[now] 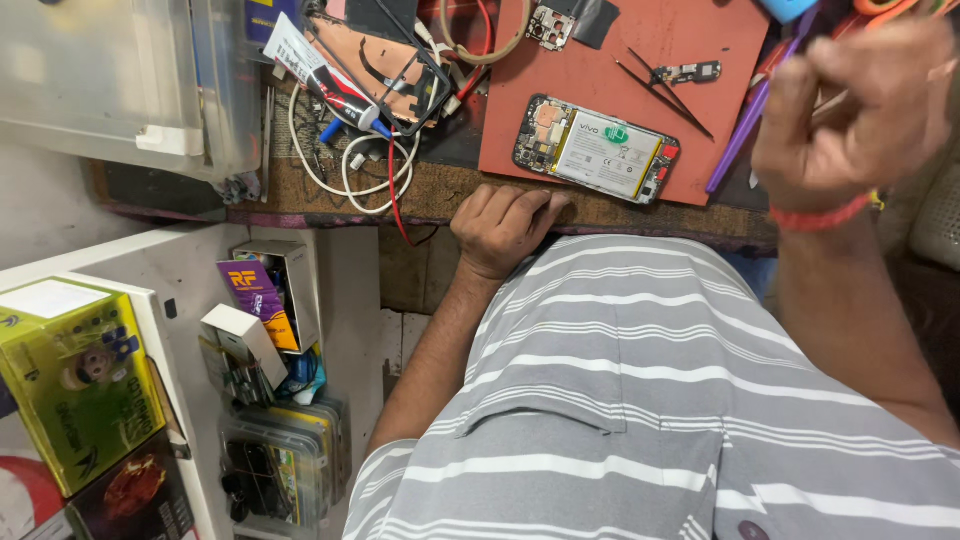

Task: The person applies adhesive to the phone chassis, installs a new battery, and secures internal components using a screwdriver and tweezers. The phone remains open on the workbench at the end of the clip.

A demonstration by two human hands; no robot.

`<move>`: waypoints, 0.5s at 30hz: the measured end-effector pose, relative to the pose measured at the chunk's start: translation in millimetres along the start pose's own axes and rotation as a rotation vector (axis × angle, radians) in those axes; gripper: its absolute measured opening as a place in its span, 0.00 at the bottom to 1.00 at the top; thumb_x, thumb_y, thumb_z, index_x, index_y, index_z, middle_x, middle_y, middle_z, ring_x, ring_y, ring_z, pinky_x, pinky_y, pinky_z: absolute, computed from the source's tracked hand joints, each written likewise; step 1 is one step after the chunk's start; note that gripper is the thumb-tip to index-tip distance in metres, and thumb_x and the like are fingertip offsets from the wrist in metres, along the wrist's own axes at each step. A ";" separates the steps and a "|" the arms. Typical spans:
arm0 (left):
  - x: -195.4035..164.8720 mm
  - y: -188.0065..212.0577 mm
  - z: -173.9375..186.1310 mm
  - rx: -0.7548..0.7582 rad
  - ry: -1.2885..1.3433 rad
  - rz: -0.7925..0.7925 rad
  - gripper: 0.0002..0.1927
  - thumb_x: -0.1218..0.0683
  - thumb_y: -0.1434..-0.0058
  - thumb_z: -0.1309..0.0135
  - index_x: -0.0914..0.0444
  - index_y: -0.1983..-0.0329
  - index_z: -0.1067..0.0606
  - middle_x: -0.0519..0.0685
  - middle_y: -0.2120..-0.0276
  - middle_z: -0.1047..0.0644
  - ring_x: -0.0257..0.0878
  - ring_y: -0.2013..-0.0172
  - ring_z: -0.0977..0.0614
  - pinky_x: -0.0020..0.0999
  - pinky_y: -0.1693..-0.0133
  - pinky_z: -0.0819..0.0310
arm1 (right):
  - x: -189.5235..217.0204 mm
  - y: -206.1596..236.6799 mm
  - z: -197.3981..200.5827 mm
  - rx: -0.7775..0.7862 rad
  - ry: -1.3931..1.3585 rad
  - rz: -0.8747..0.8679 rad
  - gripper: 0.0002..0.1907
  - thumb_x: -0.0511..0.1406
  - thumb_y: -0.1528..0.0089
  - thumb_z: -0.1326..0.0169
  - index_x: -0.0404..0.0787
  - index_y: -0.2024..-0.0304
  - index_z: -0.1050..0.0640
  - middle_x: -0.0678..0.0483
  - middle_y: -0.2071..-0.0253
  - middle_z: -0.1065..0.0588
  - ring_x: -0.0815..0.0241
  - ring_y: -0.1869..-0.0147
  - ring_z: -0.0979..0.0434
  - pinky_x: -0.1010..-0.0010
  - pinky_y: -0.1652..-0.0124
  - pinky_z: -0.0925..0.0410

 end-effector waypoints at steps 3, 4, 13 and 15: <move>-2.4 -2.0 -3.7 0.000 0.014 -0.007 0.12 0.50 0.44 0.27 0.56 0.70 0.21 0.41 0.74 0.24 0.36 0.73 0.25 0.32 0.73 0.32 | 40.7 17.7 17.8 0.090 0.175 0.050 0.07 0.26 0.35 0.37 0.30 0.62 0.24 0.44 0.68 0.25 0.47 0.65 0.21 0.58 0.66 0.29; -3.6 -2.7 -5.2 0.001 0.023 -0.001 0.12 0.50 0.43 0.27 0.56 0.70 0.21 0.41 0.73 0.24 0.36 0.73 0.25 0.32 0.72 0.31 | 49.0 23.0 19.4 0.182 0.131 -0.047 0.08 0.27 0.33 0.35 0.32 0.59 0.23 0.45 0.64 0.23 0.50 0.64 0.21 0.62 0.65 0.29; -18.2 -5.6 -9.5 -0.010 -0.018 0.008 0.12 0.50 0.46 0.27 0.55 0.70 0.21 0.40 0.74 0.24 0.37 0.74 0.25 0.33 0.74 0.32 | 58.8 4.9 9.1 0.356 -0.068 -0.352 0.07 0.26 0.33 0.36 0.34 0.54 0.20 0.48 0.59 0.19 0.55 0.65 0.19 0.66 0.64 0.27; -19.3 -4.0 -6.6 -0.028 -0.022 0.010 0.12 0.50 0.46 0.27 0.54 0.71 0.21 0.40 0.74 0.24 0.37 0.74 0.25 0.33 0.73 0.32 | 51.2 -16.4 -16.9 0.354 0.013 -0.143 0.08 0.30 0.31 0.37 0.35 0.52 0.22 0.47 0.55 0.20 0.48 0.48 0.17 0.62 0.49 0.25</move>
Point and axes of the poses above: each hand's wrist, its own y-axis away from the middle knuckle, its own z-axis out of the back of the hand, x = y × z, the point moved 2 cm from there along -y, towards the middle knuckle
